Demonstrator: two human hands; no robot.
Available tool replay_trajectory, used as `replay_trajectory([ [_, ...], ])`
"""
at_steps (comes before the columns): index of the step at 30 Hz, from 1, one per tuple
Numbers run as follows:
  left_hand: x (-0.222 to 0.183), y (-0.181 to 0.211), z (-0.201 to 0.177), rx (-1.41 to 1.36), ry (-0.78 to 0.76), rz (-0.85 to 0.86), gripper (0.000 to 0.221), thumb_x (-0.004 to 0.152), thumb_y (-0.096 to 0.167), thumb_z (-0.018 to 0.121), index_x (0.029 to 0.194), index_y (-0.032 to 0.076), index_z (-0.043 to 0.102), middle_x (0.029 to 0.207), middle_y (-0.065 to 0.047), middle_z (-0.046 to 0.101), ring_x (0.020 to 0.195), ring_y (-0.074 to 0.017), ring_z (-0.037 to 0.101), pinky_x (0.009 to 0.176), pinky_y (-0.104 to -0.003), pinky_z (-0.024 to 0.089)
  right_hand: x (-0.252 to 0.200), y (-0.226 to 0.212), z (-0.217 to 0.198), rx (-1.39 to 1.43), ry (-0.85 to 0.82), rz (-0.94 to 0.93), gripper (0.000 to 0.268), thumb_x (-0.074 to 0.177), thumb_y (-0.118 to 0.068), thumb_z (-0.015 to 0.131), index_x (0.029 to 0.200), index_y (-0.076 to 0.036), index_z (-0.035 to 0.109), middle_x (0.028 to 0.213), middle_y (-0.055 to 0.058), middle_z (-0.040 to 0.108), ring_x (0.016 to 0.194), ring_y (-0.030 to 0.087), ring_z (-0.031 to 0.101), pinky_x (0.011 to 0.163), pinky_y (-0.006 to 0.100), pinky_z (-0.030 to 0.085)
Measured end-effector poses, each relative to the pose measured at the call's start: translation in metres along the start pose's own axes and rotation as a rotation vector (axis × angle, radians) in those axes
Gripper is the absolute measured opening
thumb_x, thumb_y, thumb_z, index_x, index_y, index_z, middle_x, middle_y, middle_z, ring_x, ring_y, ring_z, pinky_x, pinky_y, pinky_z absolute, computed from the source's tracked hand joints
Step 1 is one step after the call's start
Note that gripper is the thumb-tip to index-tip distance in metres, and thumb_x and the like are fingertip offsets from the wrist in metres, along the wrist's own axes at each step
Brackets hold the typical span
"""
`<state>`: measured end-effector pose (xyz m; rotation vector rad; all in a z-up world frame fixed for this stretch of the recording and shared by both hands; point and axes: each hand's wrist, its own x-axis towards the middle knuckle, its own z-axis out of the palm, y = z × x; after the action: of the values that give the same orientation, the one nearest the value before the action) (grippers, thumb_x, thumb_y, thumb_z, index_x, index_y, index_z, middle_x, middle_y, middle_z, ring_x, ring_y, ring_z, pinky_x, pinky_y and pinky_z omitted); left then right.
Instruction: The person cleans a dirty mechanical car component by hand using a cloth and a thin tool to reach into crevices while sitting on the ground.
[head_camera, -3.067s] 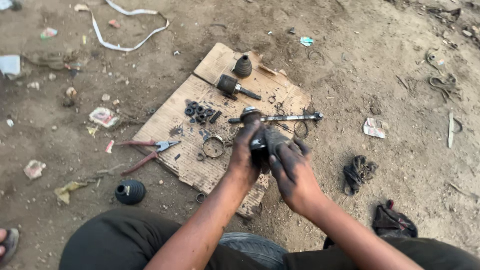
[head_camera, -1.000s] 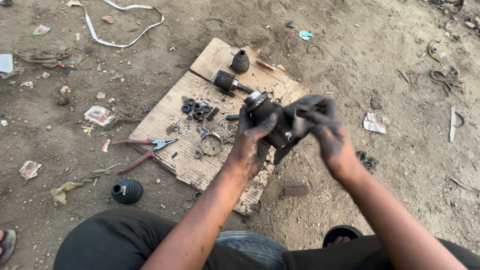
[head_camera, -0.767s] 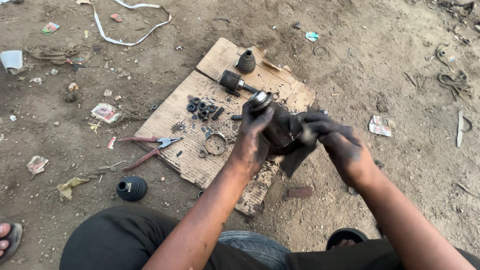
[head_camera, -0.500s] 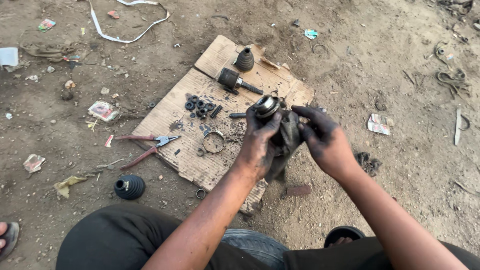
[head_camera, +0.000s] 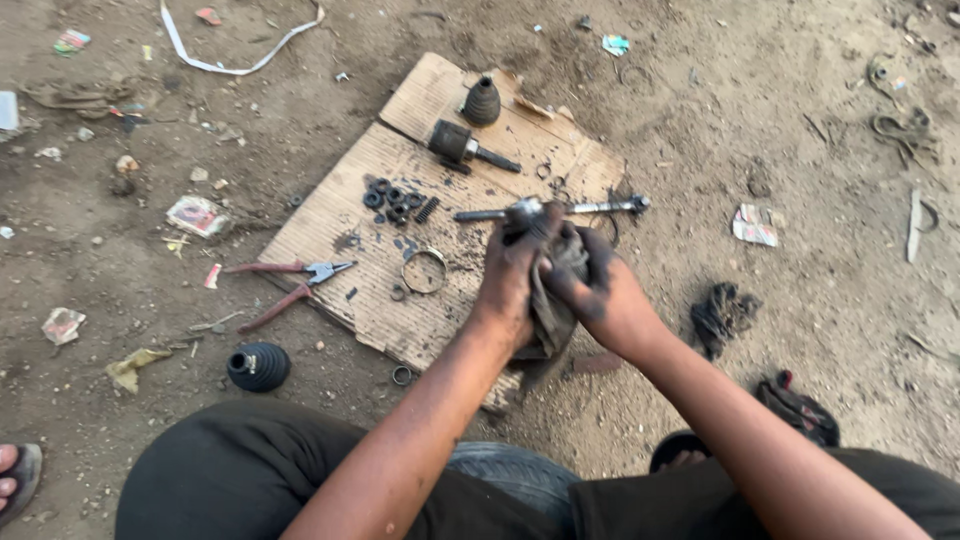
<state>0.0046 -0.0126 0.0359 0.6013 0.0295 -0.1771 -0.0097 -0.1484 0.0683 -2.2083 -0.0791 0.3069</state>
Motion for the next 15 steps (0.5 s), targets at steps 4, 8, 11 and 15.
replay_trajectory([
  [4,0.008,0.0,-0.003,-0.043,0.199,-0.061,0.03,0.083,0.026,0.085,0.091,0.005,0.064,0.078,-0.005,0.066,0.066,-0.0181,0.064,0.06,-0.033,0.055,-0.002,0.003,-0.007,-0.049,-0.128,0.033,0.082,0.097,-0.051,0.058,0.161,-0.01,0.027,0.15,0.021,0.053,0.139,0.031,0.05,0.111,0.04,0.039],
  [8,0.005,0.009,-0.011,-0.04,0.109,-0.117,0.028,0.087,0.025,0.082,0.091,0.003,0.065,0.076,-0.006,0.065,0.065,-0.0179,0.064,0.06,-0.032,0.054,-0.007,0.006,-0.009,0.095,-0.263,-0.207,0.085,0.1,-0.044,0.058,0.162,-0.004,0.014,0.158,0.024,0.039,0.149,0.031,0.039,0.116,0.039,0.034],
  [11,0.001,-0.002,-0.008,-0.066,0.121,-0.046,0.028,0.088,0.024,0.081,0.094,0.002,0.064,0.08,-0.005,0.066,0.069,-0.0173,0.065,0.064,-0.032,0.056,-0.011,0.005,-0.013,0.086,-0.233,-0.25,0.084,0.096,-0.039,0.062,0.159,-0.004,0.019,0.148,0.023,0.053,0.138,0.03,0.051,0.112,0.039,0.04],
  [15,-0.001,-0.014,-0.005,-0.064,0.245,0.059,0.033,0.087,0.03,0.078,0.1,0.004,0.061,0.082,-0.003,0.066,0.07,-0.0167,0.066,0.066,-0.031,0.059,-0.013,-0.004,0.006,0.241,-0.044,-0.071,0.066,0.095,-0.035,0.06,0.151,-0.006,0.042,0.134,0.02,0.066,0.12,0.027,0.064,0.101,0.037,0.051],
])
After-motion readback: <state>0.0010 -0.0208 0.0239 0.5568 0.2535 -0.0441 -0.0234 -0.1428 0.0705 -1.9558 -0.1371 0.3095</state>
